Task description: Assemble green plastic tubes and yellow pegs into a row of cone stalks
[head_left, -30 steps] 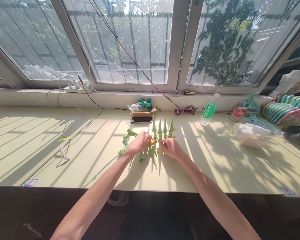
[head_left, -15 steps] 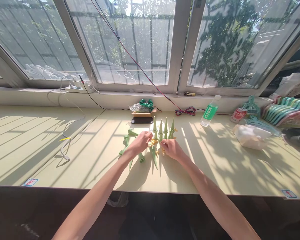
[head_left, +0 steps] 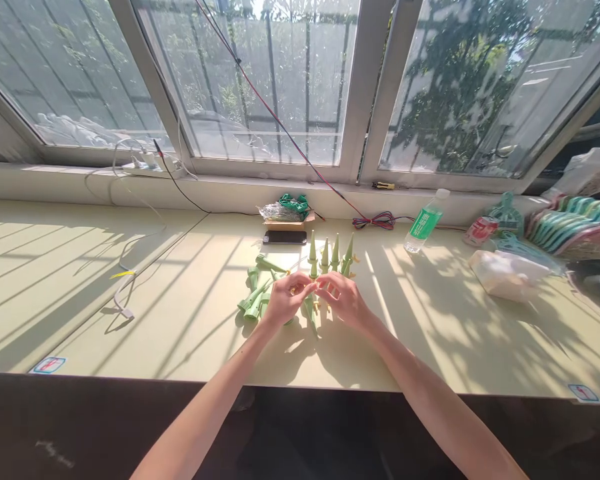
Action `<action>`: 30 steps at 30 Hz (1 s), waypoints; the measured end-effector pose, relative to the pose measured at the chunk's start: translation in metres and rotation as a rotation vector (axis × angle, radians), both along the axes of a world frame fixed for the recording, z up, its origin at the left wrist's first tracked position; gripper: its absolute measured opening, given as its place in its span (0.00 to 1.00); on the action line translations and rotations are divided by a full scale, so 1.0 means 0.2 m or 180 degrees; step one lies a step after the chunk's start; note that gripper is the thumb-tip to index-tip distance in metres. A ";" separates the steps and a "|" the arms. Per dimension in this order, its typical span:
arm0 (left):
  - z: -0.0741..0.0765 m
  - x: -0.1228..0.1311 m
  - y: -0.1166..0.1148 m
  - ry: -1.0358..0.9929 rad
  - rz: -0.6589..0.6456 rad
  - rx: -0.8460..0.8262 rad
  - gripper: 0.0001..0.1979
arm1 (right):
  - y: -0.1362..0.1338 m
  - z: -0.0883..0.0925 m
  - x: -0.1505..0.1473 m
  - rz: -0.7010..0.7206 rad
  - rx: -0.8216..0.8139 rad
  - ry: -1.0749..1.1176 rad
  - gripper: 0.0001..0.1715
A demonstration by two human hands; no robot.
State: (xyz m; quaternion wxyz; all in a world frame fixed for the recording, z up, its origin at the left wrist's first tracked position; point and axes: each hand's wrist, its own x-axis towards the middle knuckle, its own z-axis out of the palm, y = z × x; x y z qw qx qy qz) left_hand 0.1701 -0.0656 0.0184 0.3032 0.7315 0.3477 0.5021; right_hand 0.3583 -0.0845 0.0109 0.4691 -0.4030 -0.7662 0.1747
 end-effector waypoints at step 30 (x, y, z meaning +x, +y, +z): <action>0.00 -0.07 0.00 0.1684 0.0319 0.0297 0.06 | 0.03 -0.02 0.04 -0.0268 -0.0590 0.0534 0.11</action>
